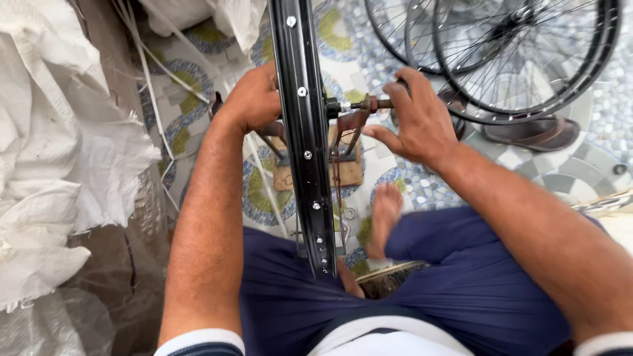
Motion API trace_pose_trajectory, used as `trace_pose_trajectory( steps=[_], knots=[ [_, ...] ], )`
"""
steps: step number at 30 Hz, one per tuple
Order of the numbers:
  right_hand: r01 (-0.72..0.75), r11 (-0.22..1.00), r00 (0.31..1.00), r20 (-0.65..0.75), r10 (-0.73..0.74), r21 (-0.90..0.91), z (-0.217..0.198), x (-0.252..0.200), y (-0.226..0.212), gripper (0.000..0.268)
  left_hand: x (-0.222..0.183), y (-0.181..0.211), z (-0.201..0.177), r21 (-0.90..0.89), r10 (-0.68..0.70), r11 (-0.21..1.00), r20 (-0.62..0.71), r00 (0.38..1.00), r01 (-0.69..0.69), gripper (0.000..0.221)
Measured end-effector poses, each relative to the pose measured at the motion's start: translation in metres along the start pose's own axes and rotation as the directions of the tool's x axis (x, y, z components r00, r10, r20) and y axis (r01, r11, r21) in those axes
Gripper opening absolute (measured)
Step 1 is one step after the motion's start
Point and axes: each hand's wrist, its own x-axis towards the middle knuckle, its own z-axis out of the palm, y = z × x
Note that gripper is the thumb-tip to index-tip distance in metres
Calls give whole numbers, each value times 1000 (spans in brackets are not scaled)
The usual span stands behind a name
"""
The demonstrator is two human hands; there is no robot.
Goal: The person puts a bicycle wheel into a truing stand and adjusts the spokes using a wrench.
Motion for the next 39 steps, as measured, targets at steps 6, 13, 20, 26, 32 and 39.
trace_pose_trajectory(
  steps=[6, 13, 20, 26, 32, 39],
  knots=[
    [-511, 856, 633, 641, 433, -74, 24, 60, 55, 54, -4, 8, -1, -63, 39, 997, -35, 999, -41, 62],
    [-30, 997, 999, 19, 29, 65, 24, 29, 22, 56, 0, 1, 4, -85, -141, 987, -34, 989, 138, 47],
    [-506, 803, 854, 311, 416, 316, 30, 64, 46, 45, 1, 0, 0, -136, -121, 984, -37, 992, 115, 42],
    [-222, 971, 975, 45, 219, 88, 28, 44, 23, 48, -2, -8, 7, -123, -131, 985, -71, 989, 121, 44],
    [-532, 794, 835, 337, 435, 294, 32, 73, 41, 47, -10, -8, 6, -136, -67, 989, -126, 990, 49, 44],
    [-641, 755, 679, 564, 471, 140, 53, 74, 61, 39, -13, -6, 12, -10, -140, 990, -177, 974, 141, 47]
  ],
)
